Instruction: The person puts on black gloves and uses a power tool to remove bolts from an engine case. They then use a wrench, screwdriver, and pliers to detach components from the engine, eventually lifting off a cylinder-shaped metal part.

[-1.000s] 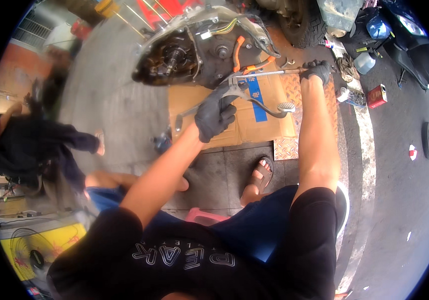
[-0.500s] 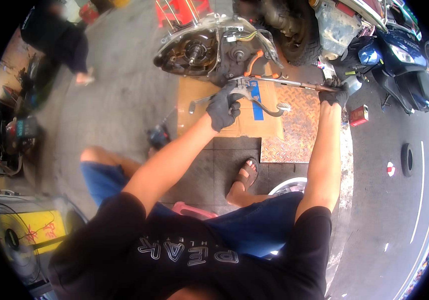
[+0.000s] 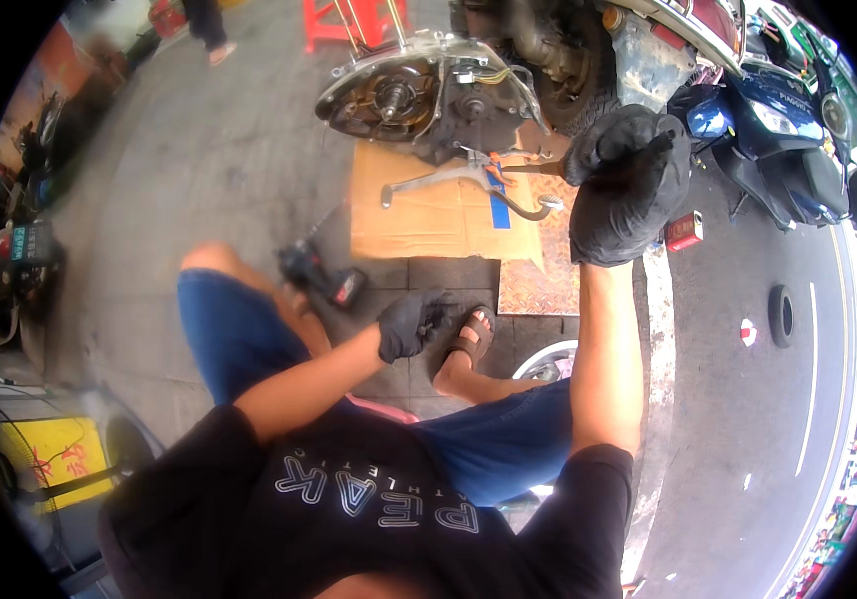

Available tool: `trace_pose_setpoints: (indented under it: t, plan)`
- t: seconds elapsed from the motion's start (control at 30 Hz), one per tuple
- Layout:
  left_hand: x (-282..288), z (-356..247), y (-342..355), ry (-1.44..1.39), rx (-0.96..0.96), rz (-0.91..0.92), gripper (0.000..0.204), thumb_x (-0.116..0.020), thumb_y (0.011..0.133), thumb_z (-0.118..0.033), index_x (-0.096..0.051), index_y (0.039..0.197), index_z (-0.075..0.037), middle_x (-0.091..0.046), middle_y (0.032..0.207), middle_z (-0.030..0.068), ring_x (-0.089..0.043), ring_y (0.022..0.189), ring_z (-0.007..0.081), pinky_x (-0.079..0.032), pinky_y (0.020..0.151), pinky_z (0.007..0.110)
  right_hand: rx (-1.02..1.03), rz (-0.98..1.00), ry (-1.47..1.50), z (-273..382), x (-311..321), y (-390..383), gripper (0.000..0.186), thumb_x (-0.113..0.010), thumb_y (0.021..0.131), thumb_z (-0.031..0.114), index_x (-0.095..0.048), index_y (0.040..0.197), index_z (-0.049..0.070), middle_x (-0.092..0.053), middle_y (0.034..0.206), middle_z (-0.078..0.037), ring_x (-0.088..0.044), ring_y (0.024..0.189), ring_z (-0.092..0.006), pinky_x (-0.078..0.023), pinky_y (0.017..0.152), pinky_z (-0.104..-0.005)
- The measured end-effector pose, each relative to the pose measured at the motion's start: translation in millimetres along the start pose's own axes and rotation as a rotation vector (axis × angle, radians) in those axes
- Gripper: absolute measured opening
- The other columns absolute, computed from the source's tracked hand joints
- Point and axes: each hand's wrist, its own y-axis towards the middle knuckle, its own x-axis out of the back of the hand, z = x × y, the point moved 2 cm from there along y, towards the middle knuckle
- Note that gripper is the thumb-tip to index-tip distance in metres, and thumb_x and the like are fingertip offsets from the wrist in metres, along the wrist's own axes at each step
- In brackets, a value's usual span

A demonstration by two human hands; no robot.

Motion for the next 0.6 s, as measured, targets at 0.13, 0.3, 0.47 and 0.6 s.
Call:
trace_pose_setpoints:
  t: [0.13, 0.3, 0.47, 0.6]
  plan:
    - [86, 52, 49, -0.015, 0.116, -0.097, 0.024, -0.057, 0.094, -0.032, -0.067, 0.091, -0.010, -0.069, 0.086, 0.0024, -0.059, 0.066, 0.0114, -0.047, 0.058, 0.029, 0.008, 0.051, -0.005, -7, -24, -1, 0.042, -0.048, 0.100, 0.041, -0.051, 0.079, 0.005, -0.048, 0.067, -0.008, -0.046, 0.053, -0.0170, -0.038, 0.047, -0.0297]
    - [154, 68, 83, 0.145, 0.126, -0.231, 0.010, -0.064, 0.087, -0.021, -0.066, 0.083, -0.013, -0.061, 0.073, 0.0002, -0.057, 0.065, 0.0146, -0.050, 0.062, 0.031, -0.024, 0.105, -0.153, -20, -37, 7, 0.046, -0.045, 0.100, 0.046, -0.047, 0.076, 0.006, -0.042, 0.067, -0.008, -0.042, 0.056, -0.0211, -0.032, 0.050, -0.0315]
    - [172, 77, 102, 0.347, 0.062, -0.146, 0.021, -0.063, 0.091, -0.024, -0.067, 0.097, -0.005, -0.060, 0.078, 0.0021, -0.053, 0.066, 0.0129, -0.049, 0.063, 0.028, 0.013, 0.197, -0.107, -47, -39, 22, 0.046, -0.046, 0.100, 0.040, -0.049, 0.075, 0.002, -0.046, 0.063, -0.010, -0.044, 0.050, -0.0188, -0.035, 0.046, -0.0305]
    - [163, 76, 96, 0.400, 0.039, -0.201, 0.025, -0.060, 0.091, -0.025, -0.067, 0.105, -0.005, -0.065, 0.093, 0.0035, -0.056, 0.076, 0.0156, -0.049, 0.069, 0.030, -0.081, 0.251, -0.033, -57, -40, 25, 0.045, -0.046, 0.100, 0.041, -0.049, 0.075, 0.003, -0.045, 0.063, -0.009, -0.043, 0.051, -0.0186, -0.035, 0.048, -0.0316]
